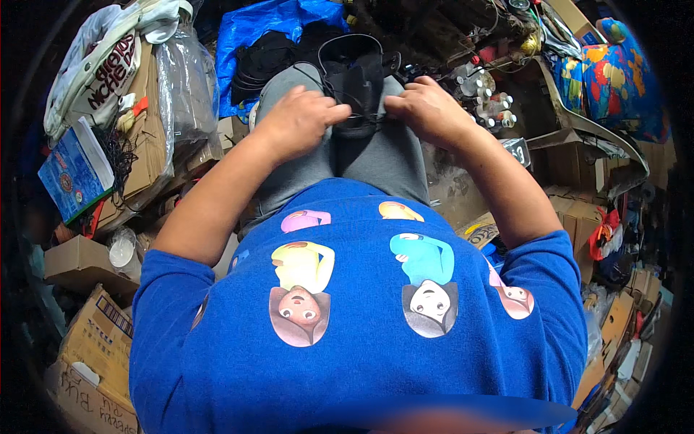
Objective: Lacing a black shoe while sitting in a workshop.
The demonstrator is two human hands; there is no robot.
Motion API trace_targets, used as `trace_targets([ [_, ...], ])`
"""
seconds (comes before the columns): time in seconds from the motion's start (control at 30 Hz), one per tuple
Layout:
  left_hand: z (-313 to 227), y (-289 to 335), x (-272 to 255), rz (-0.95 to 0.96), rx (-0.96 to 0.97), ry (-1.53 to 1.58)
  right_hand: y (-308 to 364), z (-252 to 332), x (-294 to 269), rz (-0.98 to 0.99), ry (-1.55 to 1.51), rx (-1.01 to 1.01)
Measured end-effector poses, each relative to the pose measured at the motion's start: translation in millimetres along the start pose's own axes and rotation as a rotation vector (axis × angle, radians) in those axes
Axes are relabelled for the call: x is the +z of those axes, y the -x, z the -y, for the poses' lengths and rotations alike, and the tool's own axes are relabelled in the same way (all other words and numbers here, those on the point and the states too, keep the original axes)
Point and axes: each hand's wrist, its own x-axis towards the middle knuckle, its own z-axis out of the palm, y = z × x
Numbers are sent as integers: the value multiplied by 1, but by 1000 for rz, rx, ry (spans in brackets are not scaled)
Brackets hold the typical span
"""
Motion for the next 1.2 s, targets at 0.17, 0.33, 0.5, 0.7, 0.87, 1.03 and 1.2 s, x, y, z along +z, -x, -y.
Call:
trace_targets([
  [0.17,33,79,-33,-155,-318,87,72,-52,13,22,-436,517],
  [0.33,10,38,-83,-388,-378,943,41,-40,-13,-580,-1651,514],
  [0.5,-53,-20,-64,-71,46,1497,-22,17,-29,-351,-1945,-47],
  [0.7,46,81,-47,-416,-676,814,68,-23,1,21,-765,458],
  [0.87,170,246,-126,-923,-906,551,214,-101,43,78,-292,884],
  [1.03,63,83,-53,-503,-649,237,122,-47,16,-31,-615,750],
  [1.2,-8,-37,-9,-186,0,334,19,-11,-2,-188,-774,405],
])
